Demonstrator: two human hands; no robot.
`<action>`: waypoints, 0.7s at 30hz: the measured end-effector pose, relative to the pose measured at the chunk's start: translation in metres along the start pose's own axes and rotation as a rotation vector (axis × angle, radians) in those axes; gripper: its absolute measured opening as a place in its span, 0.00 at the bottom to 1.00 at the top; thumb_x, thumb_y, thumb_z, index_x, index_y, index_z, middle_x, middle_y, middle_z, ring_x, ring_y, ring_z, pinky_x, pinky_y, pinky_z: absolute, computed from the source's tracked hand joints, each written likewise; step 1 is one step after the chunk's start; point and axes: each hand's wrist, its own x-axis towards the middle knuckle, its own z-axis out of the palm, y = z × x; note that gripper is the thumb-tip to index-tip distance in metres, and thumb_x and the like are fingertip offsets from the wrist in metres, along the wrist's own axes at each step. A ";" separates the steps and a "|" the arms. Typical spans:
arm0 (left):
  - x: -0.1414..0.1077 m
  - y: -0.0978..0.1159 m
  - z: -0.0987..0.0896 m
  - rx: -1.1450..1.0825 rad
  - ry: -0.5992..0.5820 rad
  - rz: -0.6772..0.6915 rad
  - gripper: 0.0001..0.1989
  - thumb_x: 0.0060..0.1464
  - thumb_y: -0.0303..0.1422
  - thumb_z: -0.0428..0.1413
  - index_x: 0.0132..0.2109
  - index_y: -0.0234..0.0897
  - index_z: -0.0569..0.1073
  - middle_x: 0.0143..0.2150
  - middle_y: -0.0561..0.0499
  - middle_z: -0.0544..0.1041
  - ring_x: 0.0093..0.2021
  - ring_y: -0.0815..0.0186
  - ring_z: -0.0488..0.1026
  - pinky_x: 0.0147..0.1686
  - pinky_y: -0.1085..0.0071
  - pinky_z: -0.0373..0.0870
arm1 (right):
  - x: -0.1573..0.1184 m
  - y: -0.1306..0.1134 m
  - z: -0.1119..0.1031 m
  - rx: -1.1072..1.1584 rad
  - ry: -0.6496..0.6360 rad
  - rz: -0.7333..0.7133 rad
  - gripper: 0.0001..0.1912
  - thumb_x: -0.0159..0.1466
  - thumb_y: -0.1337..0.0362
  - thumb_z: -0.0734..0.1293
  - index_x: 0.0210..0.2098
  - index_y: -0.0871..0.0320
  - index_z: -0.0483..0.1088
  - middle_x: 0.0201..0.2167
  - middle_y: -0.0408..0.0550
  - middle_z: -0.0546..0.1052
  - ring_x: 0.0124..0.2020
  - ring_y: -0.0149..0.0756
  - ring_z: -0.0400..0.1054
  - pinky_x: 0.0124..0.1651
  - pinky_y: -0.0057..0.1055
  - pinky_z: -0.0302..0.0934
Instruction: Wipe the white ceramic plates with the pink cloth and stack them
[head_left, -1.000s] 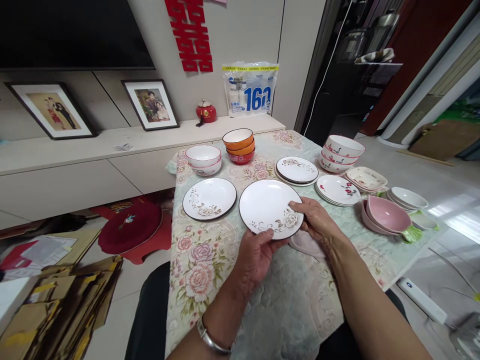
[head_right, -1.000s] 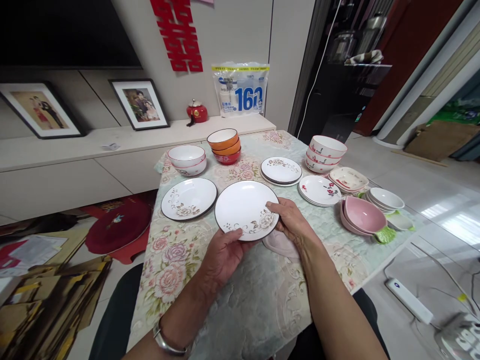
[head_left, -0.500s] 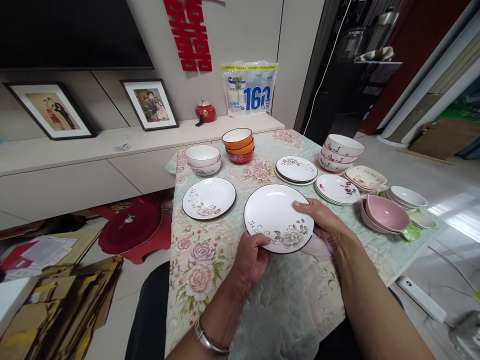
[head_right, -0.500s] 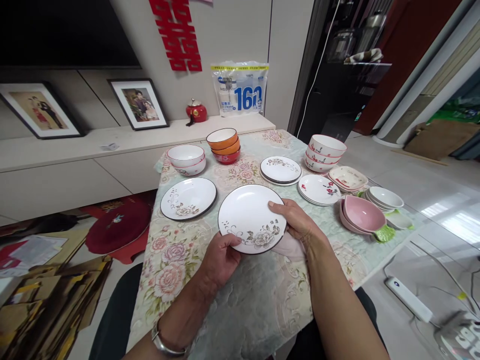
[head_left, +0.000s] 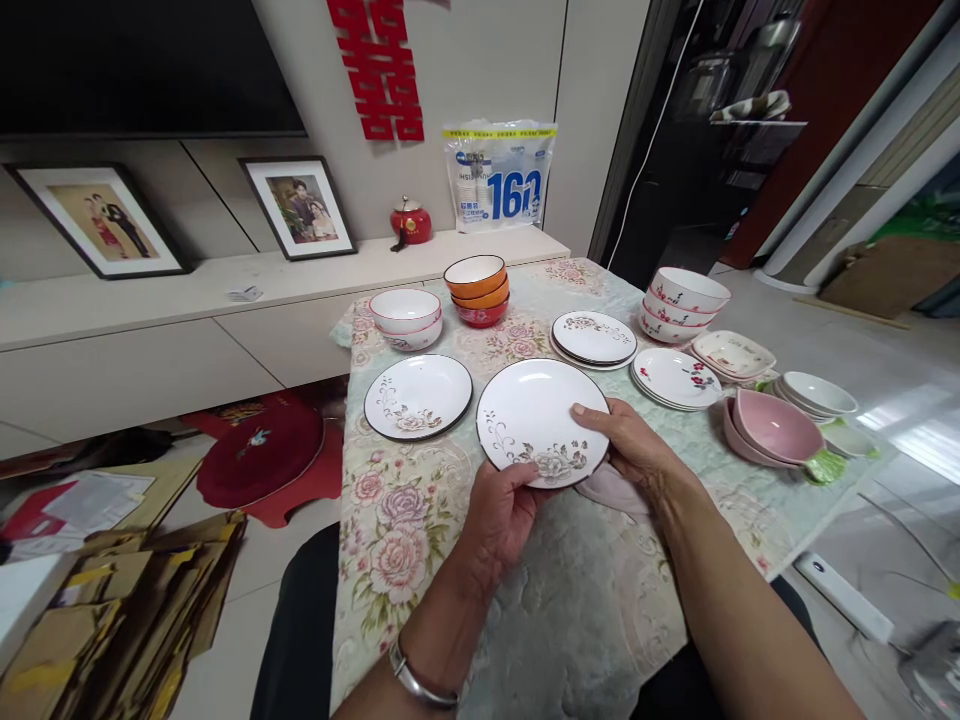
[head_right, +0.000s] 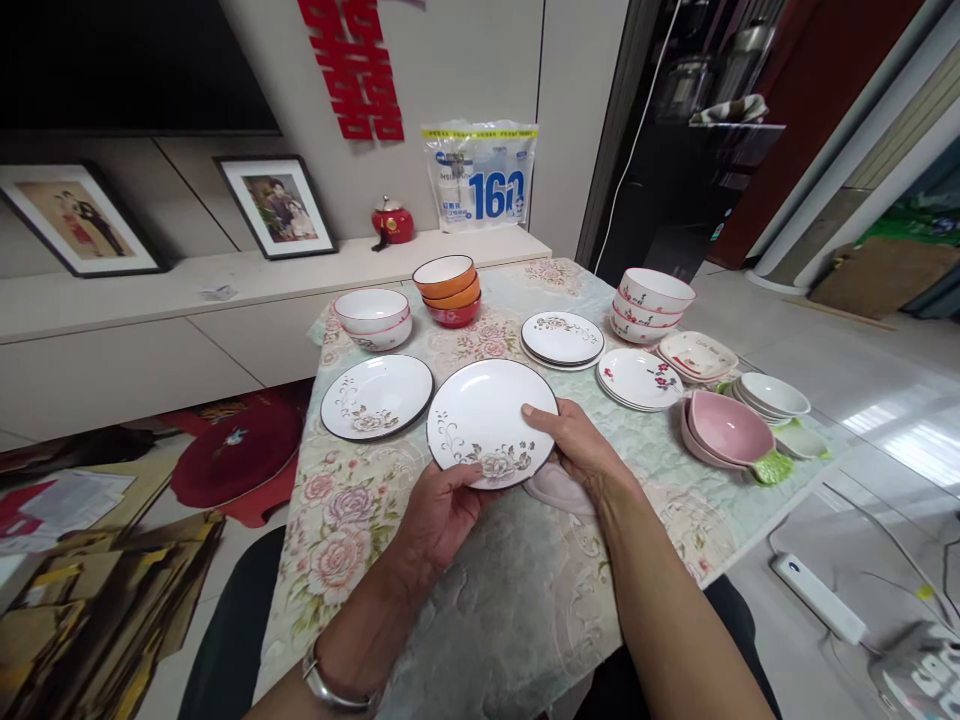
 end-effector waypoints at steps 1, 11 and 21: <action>0.000 0.000 0.000 -0.008 0.017 0.004 0.31 0.35 0.18 0.59 0.52 0.34 0.74 0.43 0.44 0.82 0.46 0.53 0.78 0.45 0.59 0.76 | -0.001 -0.002 -0.002 0.013 -0.001 0.012 0.22 0.52 0.60 0.77 0.44 0.64 0.75 0.37 0.55 0.82 0.32 0.43 0.77 0.34 0.34 0.72; -0.002 0.001 -0.001 0.047 0.050 -0.006 0.25 0.35 0.20 0.61 0.46 0.31 0.76 0.42 0.44 0.82 0.45 0.56 0.77 0.43 0.65 0.75 | -0.002 -0.008 -0.015 0.004 0.086 0.045 0.20 0.51 0.64 0.77 0.41 0.65 0.75 0.35 0.58 0.82 0.29 0.43 0.77 0.31 0.34 0.72; 0.002 0.002 -0.002 0.017 0.042 -0.011 0.27 0.35 0.19 0.60 0.48 0.34 0.75 0.43 0.45 0.82 0.40 0.57 0.78 0.36 0.64 0.76 | 0.001 0.001 -0.005 0.016 -0.053 -0.010 0.24 0.54 0.59 0.76 0.48 0.64 0.75 0.40 0.57 0.82 0.36 0.45 0.78 0.37 0.35 0.72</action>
